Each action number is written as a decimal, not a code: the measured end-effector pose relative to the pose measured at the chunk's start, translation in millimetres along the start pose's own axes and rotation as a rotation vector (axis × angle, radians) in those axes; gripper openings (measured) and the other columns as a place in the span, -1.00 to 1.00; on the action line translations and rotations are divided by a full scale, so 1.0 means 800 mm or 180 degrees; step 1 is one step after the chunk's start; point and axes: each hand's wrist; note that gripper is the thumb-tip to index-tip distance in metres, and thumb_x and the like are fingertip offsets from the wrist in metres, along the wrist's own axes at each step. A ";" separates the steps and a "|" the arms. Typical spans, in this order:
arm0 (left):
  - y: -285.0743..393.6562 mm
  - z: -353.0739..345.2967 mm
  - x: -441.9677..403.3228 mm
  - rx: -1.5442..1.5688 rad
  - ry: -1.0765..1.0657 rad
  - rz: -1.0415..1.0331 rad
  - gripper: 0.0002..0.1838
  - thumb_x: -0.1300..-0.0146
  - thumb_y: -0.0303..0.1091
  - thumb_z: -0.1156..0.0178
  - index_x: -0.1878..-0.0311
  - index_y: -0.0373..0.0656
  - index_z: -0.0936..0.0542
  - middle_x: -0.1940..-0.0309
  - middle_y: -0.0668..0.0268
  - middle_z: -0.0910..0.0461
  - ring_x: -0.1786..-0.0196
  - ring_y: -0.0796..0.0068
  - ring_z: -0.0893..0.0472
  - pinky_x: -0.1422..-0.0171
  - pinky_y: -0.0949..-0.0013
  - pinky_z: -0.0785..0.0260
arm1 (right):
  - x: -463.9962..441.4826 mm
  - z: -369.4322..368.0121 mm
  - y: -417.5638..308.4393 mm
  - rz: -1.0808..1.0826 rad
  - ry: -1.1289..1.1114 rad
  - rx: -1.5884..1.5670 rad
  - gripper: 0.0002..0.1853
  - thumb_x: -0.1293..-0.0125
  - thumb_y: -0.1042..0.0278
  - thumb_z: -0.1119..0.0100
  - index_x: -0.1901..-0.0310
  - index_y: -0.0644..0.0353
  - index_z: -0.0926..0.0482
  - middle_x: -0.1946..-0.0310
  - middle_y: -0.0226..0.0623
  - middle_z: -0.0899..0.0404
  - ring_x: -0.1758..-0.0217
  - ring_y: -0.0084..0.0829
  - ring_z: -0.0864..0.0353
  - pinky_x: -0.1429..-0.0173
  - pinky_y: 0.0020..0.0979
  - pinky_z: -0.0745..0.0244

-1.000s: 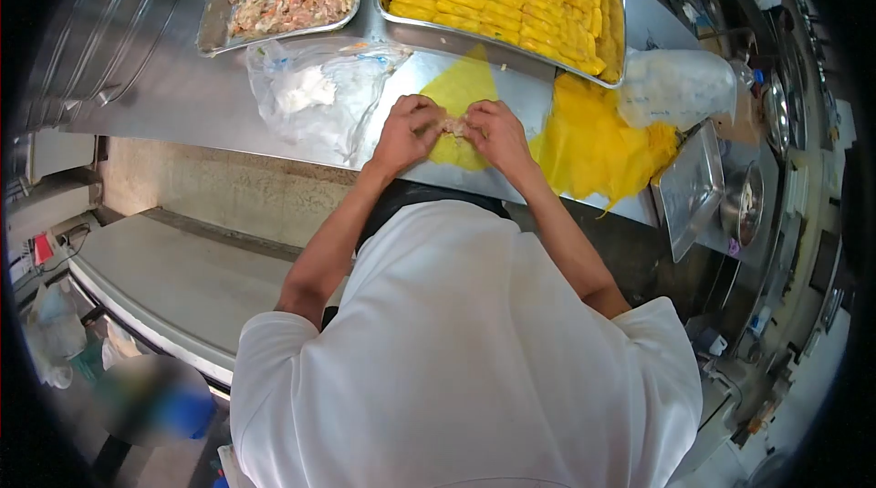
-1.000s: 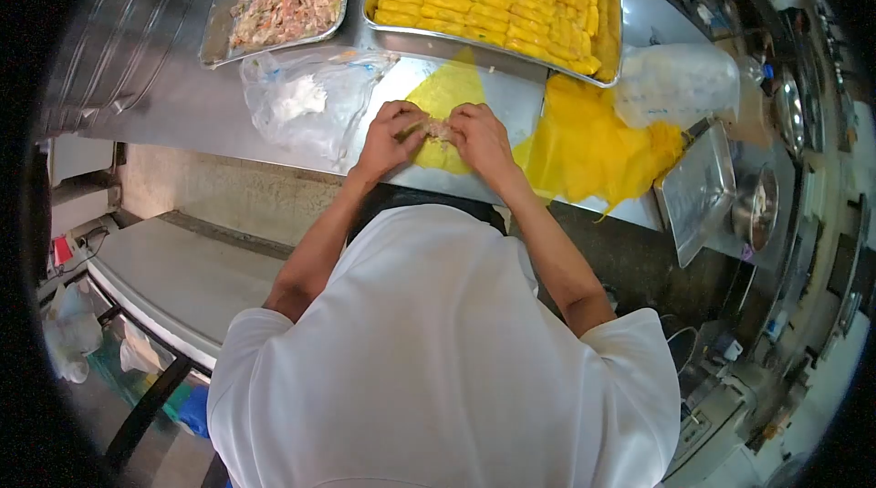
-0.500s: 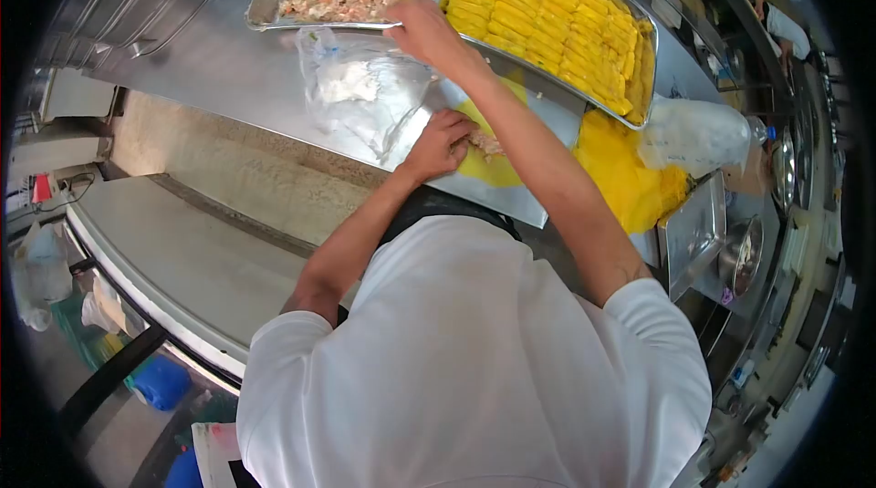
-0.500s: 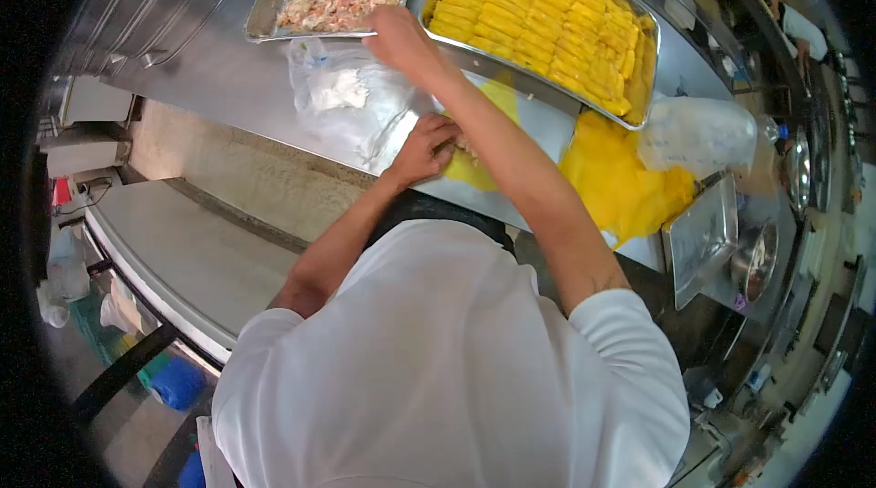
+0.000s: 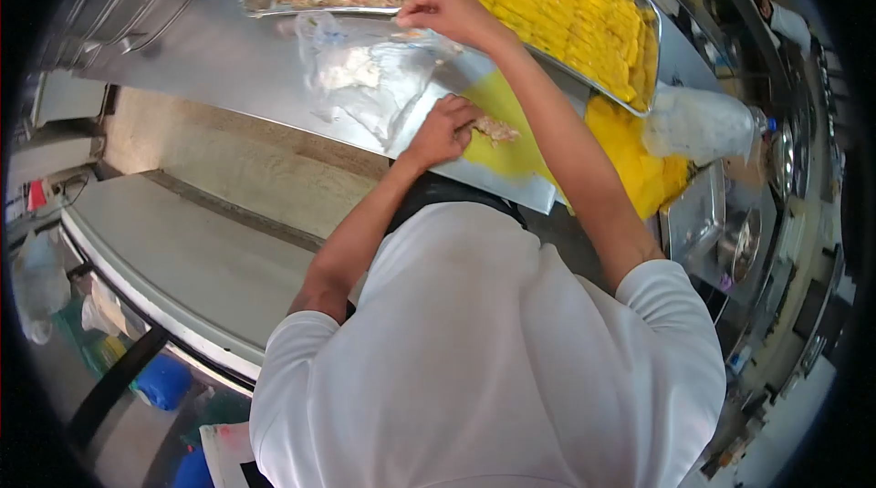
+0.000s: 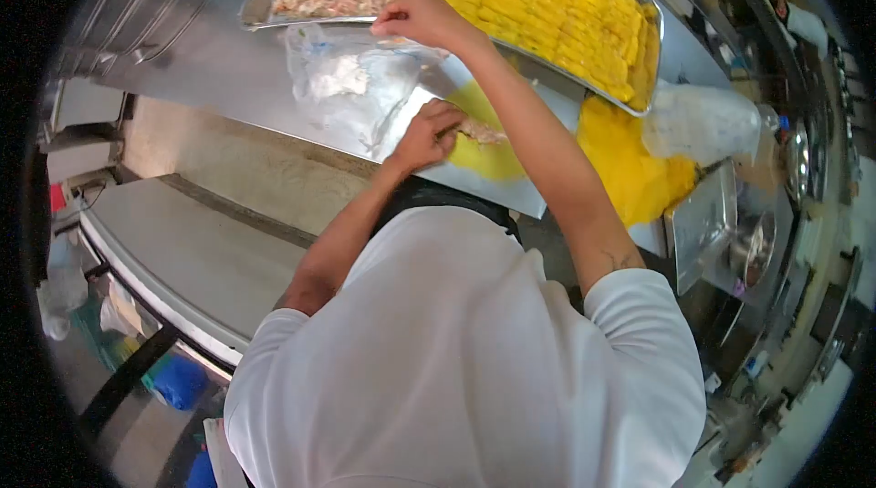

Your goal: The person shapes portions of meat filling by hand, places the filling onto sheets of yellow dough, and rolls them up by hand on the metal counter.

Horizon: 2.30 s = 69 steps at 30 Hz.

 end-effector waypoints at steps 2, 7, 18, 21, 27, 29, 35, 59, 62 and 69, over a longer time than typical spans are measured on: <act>0.002 0.001 0.000 0.0020 0.0006 -0.0020 -0.59 0.14 -0.57 -0.10 0.12 -0.24 -0.62 0.16 0.10 -0.55 0.06 0.06 -0.48 -0.12 0.14 -0.36 | 0.067 0.020 -0.007 -0.0406 0.0105 -0.0056 -0.80 -0.21 0.35 -0.27 0.15 0.21 -0.70 0.42 -0.33 -0.70 0.39 -0.64 -0.57 0.25 -0.51 -0.46; -0.001 -0.002 -0.003 -0.0017 -0.0009 0.0135 -0.66 0.11 -0.56 -0.13 0.16 -0.27 -0.62 0.17 0.10 -0.60 0.06 0.09 -0.54 -0.09 0.20 -0.41 | 0.207 -0.006 0.032 -0.1051 0.0261 -0.0401 -0.82 -0.16 0.45 -0.27 0.19 0.22 -0.70 0.42 -0.29 -0.70 0.37 -0.61 -0.61 0.25 -0.51 -0.48; 0.023 0.005 -0.016 -0.0621 -0.0583 0.0130 -0.59 -0.01 -0.48 -0.23 -0.01 -0.19 -0.63 0.13 0.14 -0.57 0.02 0.12 -0.51 -0.15 0.22 -0.35 | 0.291 -0.048 0.031 -0.1183 0.1117 0.1079 -0.86 -0.01 0.51 -0.28 0.35 0.12 -0.70 0.24 -0.29 -0.60 0.06 -0.15 -0.54 0.01 -0.20 -0.50; 0.028 0.027 -0.010 -0.0544 -0.0260 0.0444 -0.59 0.00 -0.48 -0.23 -0.01 -0.19 -0.63 0.12 0.12 -0.57 -0.01 0.09 -0.50 -0.17 0.20 -0.35 | 0.328 -0.051 0.035 -0.1465 0.1438 0.0852 -0.86 0.00 0.46 -0.31 0.33 0.12 -0.70 0.22 -0.26 -0.60 0.08 -0.11 -0.55 0.02 -0.19 -0.51; 0.036 0.025 0.013 -0.1497 0.0053 0.1359 -0.74 -0.01 -0.43 -0.30 0.18 -0.27 -0.62 0.21 0.01 -0.50 0.04 -0.03 -0.43 -0.08 0.08 -0.31 | 0.356 -0.076 0.025 -0.2784 0.1919 0.1307 -0.85 -0.04 0.37 -0.33 0.34 0.20 -0.66 0.28 -0.07 -0.57 0.12 -0.05 -0.56 0.02 -0.14 -0.50; 0.028 0.012 0.016 -0.1568 -0.0050 0.1295 -0.77 -0.02 -0.41 -0.30 0.23 -0.28 -0.61 0.19 0.00 -0.48 0.02 -0.03 -0.41 -0.10 0.07 -0.29 | 0.356 -0.084 0.041 -0.2747 0.1585 0.1178 -0.82 -0.02 0.36 -0.33 0.35 0.23 -0.61 0.35 -0.07 -0.56 0.22 -0.06 -0.57 0.09 -0.15 -0.48; 0.030 0.017 -0.001 -0.0293 0.0085 0.2453 -0.85 -0.09 -0.42 -0.30 0.39 -0.31 -0.55 0.40 0.12 -0.59 0.36 0.40 -0.58 0.27 0.33 -0.42 | 0.348 -0.063 0.037 -0.2656 0.2061 -0.0495 -0.82 -0.06 0.34 -0.33 0.32 0.21 -0.61 0.25 -0.09 -0.62 0.15 -0.12 -0.62 0.08 -0.16 -0.53; 0.098 0.008 -0.023 -0.0431 -0.0342 0.0370 -0.65 -0.12 -0.67 -0.09 -0.01 -0.26 -0.55 0.07 0.05 -0.59 -0.06 0.01 -0.51 -0.16 0.16 -0.37 | 0.305 -0.113 0.027 -0.0614 0.2003 0.0856 -0.80 -0.09 0.62 -0.12 0.21 0.25 -0.52 0.13 -0.16 -0.49 0.00 -0.14 -0.46 -0.10 -0.23 -0.44; 0.080 -0.013 -0.022 -0.0430 -0.0016 0.0367 -0.70 -0.22 -0.55 -0.09 -0.04 -0.30 -0.52 0.05 0.02 -0.57 -0.07 -0.03 -0.48 -0.19 0.11 -0.30 | 0.301 -0.108 0.029 -0.0410 0.2176 0.0911 -0.82 -0.11 0.61 -0.10 0.22 0.26 -0.49 0.07 -0.12 -0.50 -0.04 -0.11 -0.44 -0.11 -0.19 -0.42; 0.073 -0.004 -0.011 -0.0317 0.0262 0.0886 -0.71 -0.27 -0.53 -0.04 -0.05 -0.31 -0.53 0.10 0.03 -0.59 0.01 0.03 -0.54 -0.13 0.14 -0.36 | 0.288 -0.106 0.045 -0.0639 0.2048 0.0381 -0.83 -0.19 0.58 -0.10 0.16 0.28 -0.48 0.14 -0.03 -0.57 0.02 0.01 -0.50 -0.04 -0.10 -0.45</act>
Point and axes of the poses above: each hand's wrist, its own x-axis away from the middle knuckle, its own z-axis out of the back of the hand, y = z × x
